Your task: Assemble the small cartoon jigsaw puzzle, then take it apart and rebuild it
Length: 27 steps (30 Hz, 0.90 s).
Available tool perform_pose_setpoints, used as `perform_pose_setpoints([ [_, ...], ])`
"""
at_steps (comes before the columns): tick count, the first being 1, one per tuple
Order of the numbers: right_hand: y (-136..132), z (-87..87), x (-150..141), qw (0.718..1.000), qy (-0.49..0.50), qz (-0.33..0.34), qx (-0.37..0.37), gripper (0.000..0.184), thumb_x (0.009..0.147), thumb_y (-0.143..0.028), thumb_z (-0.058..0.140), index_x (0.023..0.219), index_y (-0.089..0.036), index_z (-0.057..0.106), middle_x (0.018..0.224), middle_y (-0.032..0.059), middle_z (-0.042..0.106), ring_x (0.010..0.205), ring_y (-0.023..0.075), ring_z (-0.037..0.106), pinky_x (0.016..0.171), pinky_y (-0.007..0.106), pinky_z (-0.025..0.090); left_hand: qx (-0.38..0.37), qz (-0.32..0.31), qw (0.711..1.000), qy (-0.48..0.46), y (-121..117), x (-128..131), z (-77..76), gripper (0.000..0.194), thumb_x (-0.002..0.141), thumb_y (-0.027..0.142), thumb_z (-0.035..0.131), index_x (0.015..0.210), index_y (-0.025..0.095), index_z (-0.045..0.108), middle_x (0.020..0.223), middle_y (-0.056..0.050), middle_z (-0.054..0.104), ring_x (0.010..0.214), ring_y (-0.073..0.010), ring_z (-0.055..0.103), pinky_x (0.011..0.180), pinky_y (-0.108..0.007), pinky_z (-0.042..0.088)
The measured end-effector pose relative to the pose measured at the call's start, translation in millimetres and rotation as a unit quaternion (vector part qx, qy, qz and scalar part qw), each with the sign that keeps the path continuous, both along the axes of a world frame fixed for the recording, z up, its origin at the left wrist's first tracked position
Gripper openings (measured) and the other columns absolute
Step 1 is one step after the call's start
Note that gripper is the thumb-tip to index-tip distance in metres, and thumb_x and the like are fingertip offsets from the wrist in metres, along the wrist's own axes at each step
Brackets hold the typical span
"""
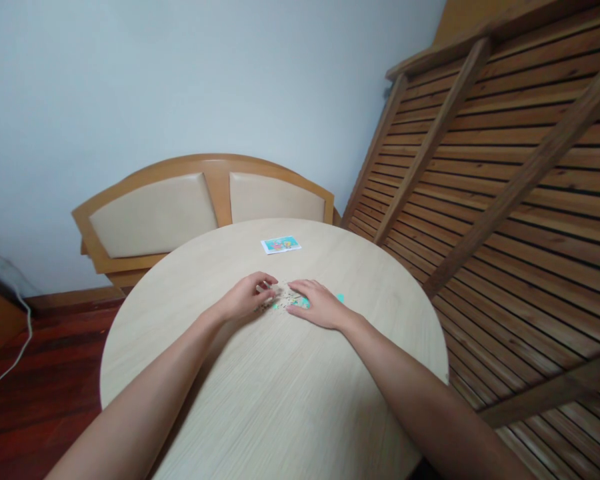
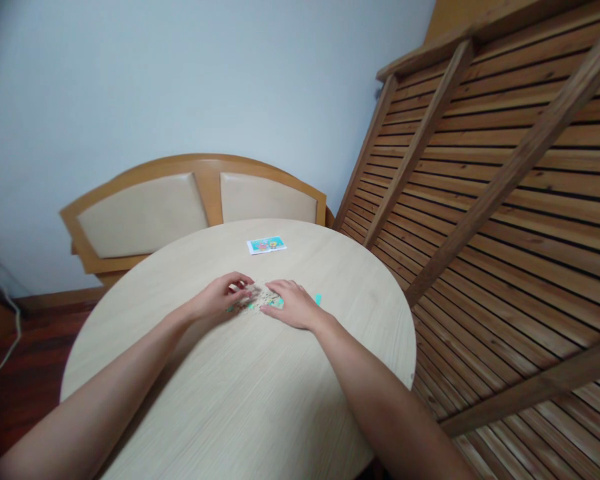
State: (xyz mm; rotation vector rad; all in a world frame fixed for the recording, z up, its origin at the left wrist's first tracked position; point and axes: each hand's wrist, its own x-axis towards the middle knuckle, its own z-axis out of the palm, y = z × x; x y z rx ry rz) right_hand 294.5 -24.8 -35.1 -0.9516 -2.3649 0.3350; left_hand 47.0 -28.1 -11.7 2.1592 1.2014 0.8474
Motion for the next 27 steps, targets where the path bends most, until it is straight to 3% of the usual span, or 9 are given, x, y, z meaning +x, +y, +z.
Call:
perform_pose_setpoints([
  [2,-2,-1.3,-4,1.000,-0.021,0.011,0.010,0.049,0.088,-0.046,0.068,0.131,-0.023,0.063,0.131,0.0113,0.064,0.120,0.0265,0.057,0.105,0.042,0.042,-0.003,-0.045,0.998,0.054,-3,-7,4.3,0.047,0.077,0.045,0.070,0.116,0.018,0.067,0.116,-0.011,0.068,0.099,-0.0241,0.064,0.086,-0.033,0.052],
  [4,-2,-1.3,-7,0.999,-0.031,0.019,0.018,0.035,0.092,-0.039,0.064,0.123,-0.023,0.068,0.121,0.0097,0.068,0.114,0.0241,0.059,0.102,0.040,0.044,-0.006,-0.068,0.992,0.102,-5,-13,6.8,0.054,0.070,0.041,0.076,0.118,0.019,0.068,0.117,-0.011,0.068,0.099,-0.0249,0.064,0.088,-0.033,0.051],
  [7,0,0.2,-10,0.999,-0.037,0.006,0.029,0.022,0.094,-0.029,0.061,0.111,-0.020,0.072,0.109,0.0095,0.072,0.105,0.0226,0.062,0.095,0.037,0.047,-0.016,-0.072,0.988,0.138,-3,-16,5.6,0.040,0.076,0.035,0.068,0.113,0.019,0.071,0.104,-0.009,0.072,0.086,-0.0221,0.065,0.080,-0.031,0.050],
  [12,3,1.0,-11,0.999,-0.018,-0.025,0.017,0.017,0.092,-0.019,0.061,0.102,-0.019,0.074,0.102,0.0083,0.074,0.097,0.0216,0.066,0.090,0.034,0.048,0.004,-0.049,0.987,0.156,-2,-8,0.7,0.028,0.083,0.029,0.057,0.104,0.021,0.074,0.094,-0.006,0.073,0.078,-0.0201,0.064,0.072,-0.028,0.047],
  [20,7,4.4,1,0.993,0.067,-0.085,-0.043,0.025,0.091,-0.015,0.056,0.108,-0.021,0.074,0.103,0.0072,0.076,0.092,0.0195,0.069,0.090,0.034,0.051,0.016,-0.011,0.995,0.099,-2,0,3.6,0.029,0.090,0.037,0.051,0.099,0.018,0.072,0.091,-0.008,0.074,0.075,-0.0195,0.064,0.071,-0.028,0.049],
  [23,5,2.0,0,0.996,0.068,-0.045,-0.029,0.029,0.094,-0.026,0.057,0.119,-0.022,0.070,0.117,0.0090,0.072,0.107,0.0219,0.066,0.098,0.038,0.049,0.020,0.001,0.996,0.089,1,-1,0.5,0.030,0.091,0.037,0.049,0.097,0.018,0.072,0.087,-0.008,0.073,0.072,-0.0197,0.063,0.069,-0.028,0.048],
  [27,-3,-4.8,-10,1.000,-0.004,0.006,-0.013,0.063,0.085,-0.051,0.068,0.140,-0.023,0.056,0.145,0.0131,0.055,0.134,0.0297,0.049,0.113,0.047,0.037,0.015,0.012,0.996,0.090,5,-9,-3.3,0.032,0.090,0.036,0.047,0.103,0.018,0.070,0.087,-0.008,0.074,0.072,-0.0201,0.066,0.069,-0.029,0.050],
])
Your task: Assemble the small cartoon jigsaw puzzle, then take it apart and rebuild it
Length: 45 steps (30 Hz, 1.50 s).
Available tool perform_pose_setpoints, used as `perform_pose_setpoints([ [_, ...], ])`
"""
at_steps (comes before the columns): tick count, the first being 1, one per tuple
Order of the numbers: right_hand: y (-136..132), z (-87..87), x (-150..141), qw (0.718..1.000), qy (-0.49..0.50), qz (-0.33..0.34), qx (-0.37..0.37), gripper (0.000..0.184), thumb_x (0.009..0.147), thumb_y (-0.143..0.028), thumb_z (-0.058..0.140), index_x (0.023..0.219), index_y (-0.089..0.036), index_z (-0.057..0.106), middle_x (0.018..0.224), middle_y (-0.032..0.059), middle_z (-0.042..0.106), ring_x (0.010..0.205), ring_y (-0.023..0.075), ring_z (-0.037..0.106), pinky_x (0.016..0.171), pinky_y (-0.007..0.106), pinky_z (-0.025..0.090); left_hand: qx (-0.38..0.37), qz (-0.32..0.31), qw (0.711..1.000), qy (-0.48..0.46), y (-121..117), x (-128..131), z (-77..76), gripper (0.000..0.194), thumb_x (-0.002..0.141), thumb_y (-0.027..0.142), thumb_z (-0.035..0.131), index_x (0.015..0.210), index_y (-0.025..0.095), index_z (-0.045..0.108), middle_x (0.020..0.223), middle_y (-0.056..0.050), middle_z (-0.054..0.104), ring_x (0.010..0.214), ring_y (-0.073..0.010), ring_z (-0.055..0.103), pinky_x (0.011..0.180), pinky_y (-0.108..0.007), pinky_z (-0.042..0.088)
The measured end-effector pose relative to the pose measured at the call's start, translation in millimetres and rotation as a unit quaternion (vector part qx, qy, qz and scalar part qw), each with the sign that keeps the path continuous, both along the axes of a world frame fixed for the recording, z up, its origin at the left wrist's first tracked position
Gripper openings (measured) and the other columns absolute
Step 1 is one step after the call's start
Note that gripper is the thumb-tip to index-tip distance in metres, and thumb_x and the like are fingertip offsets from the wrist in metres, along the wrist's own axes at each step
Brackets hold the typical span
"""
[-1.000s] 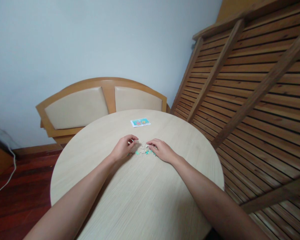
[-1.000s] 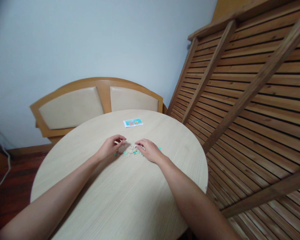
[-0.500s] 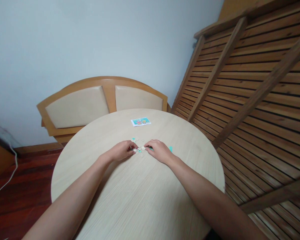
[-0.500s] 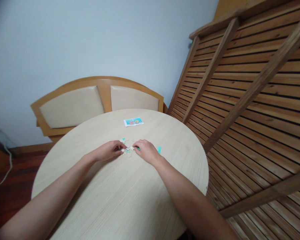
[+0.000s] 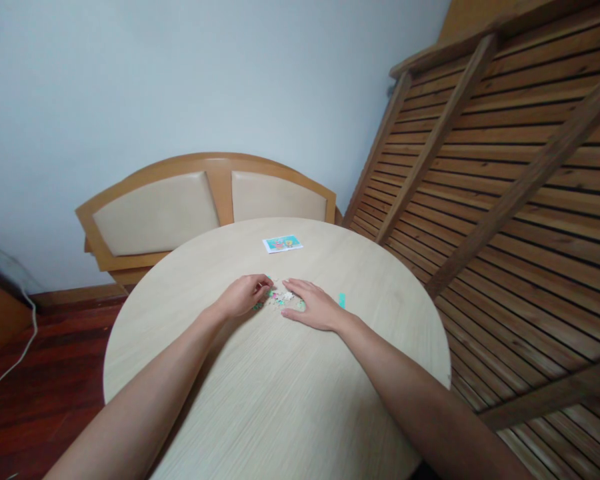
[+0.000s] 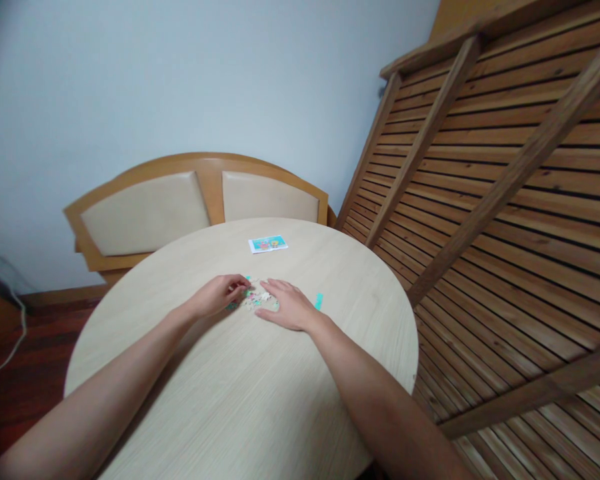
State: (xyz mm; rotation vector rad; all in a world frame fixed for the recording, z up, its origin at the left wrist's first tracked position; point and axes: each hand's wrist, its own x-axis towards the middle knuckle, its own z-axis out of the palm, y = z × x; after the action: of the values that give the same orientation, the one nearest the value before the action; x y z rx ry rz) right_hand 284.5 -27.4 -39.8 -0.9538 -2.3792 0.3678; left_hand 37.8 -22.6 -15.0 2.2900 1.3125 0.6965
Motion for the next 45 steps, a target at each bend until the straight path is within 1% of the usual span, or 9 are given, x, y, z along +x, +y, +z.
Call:
perform_pose_setpoints([
  [8,5,-1.2,-6,0.999,-0.014,-0.015,0.038,0.025,0.095,-0.036,0.060,0.109,-0.020,0.074,0.110,0.0093,0.072,0.107,0.0228,0.062,0.097,0.037,0.046,-0.002,-0.005,0.998,0.057,-3,-23,11.7,0.064,0.072,0.048,0.071,0.128,0.016,0.062,0.132,-0.015,0.064,0.119,-0.0296,0.060,0.102,-0.037,0.045],
  [12,9,-0.2,0,0.998,-0.026,-0.052,0.038,0.020,0.093,-0.032,0.063,0.101,-0.018,0.074,0.103,0.0100,0.072,0.101,0.0227,0.062,0.092,0.035,0.046,-0.075,0.005,0.992,0.098,-8,-31,18.0,0.066,0.063,0.037,0.074,0.124,0.014,0.065,0.117,-0.014,0.070,0.099,-0.0275,0.067,0.085,-0.032,0.051],
  [20,7,10.0,0,0.995,0.002,-0.090,0.037,0.008,0.087,-0.019,0.065,0.091,-0.018,0.073,0.092,0.0060,0.074,0.090,0.0192,0.065,0.087,0.031,0.047,-0.116,0.002,0.988,0.097,-1,-31,14.5,0.047,0.072,0.026,0.056,0.117,0.015,0.066,0.089,-0.005,0.072,0.077,-0.0185,0.065,0.071,-0.026,0.049],
  [28,10,9.2,1,0.991,0.049,-0.126,0.001,0.015,0.089,-0.016,0.061,0.096,-0.019,0.074,0.091,0.0038,0.075,0.081,0.0156,0.067,0.079,0.027,0.049,-0.027,-0.045,0.997,0.061,-5,-1,3.3,0.035,0.082,0.021,0.051,0.111,0.016,0.068,0.094,-0.006,0.072,0.077,-0.0177,0.064,0.073,-0.028,0.049],
  [33,10,16.8,14,0.990,0.033,-0.138,-0.011,0.026,0.092,-0.034,0.060,0.110,-0.020,0.072,0.108,0.0074,0.074,0.093,0.0189,0.068,0.089,0.031,0.050,0.077,-0.032,0.995,0.056,-7,1,-0.3,0.049,0.086,0.043,0.061,0.125,0.014,0.062,0.129,-0.016,0.064,0.117,-0.0282,0.060,0.103,-0.040,0.045],
  [36,6,22.1,34,0.988,-0.041,-0.146,-0.039,0.065,0.082,-0.061,0.066,0.133,-0.021,0.062,0.141,0.0150,0.057,0.130,0.0313,0.052,0.110,0.045,0.038,0.090,-0.038,0.992,0.085,-5,-1,-8.6,0.065,0.084,0.047,0.064,0.138,0.012,0.054,0.146,-0.019,0.051,0.133,-0.0326,0.049,0.112,-0.046,0.038],
  [40,3,15.3,51,0.960,-0.162,-0.155,-0.170,0.118,0.066,-0.081,0.065,0.159,-0.022,0.024,0.165,0.0174,0.019,0.151,0.0431,0.012,0.118,0.064,0.011,0.080,-0.061,0.994,0.049,2,2,-20.1,0.051,0.091,0.042,0.058,0.133,0.014,0.058,0.136,-0.017,0.060,0.125,-0.0292,0.057,0.109,-0.044,0.043],
  [42,4,7.5,47,0.962,-0.173,-0.134,-0.166,0.120,0.067,-0.083,0.063,0.160,-0.021,0.020,0.166,0.0169,0.013,0.152,0.0422,0.006,0.119,0.064,0.005,0.076,-0.072,0.994,0.014,4,6,-22.6,0.039,0.092,0.036,0.056,0.125,0.015,0.064,0.125,-0.015,0.067,0.115,-0.0270,0.062,0.104,-0.043,0.046],
  [45,6,-2.9,29,0.982,-0.132,-0.080,-0.105,0.098,0.079,-0.077,0.056,0.157,-0.022,0.030,0.164,0.0151,0.022,0.152,0.0368,0.015,0.122,0.057,0.010,0.061,-0.081,0.995,-0.024,5,13,-23.2,0.029,0.090,0.027,0.056,0.114,0.016,0.068,0.114,-0.012,0.071,0.106,-0.0244,0.065,0.099,-0.040,0.049],
])
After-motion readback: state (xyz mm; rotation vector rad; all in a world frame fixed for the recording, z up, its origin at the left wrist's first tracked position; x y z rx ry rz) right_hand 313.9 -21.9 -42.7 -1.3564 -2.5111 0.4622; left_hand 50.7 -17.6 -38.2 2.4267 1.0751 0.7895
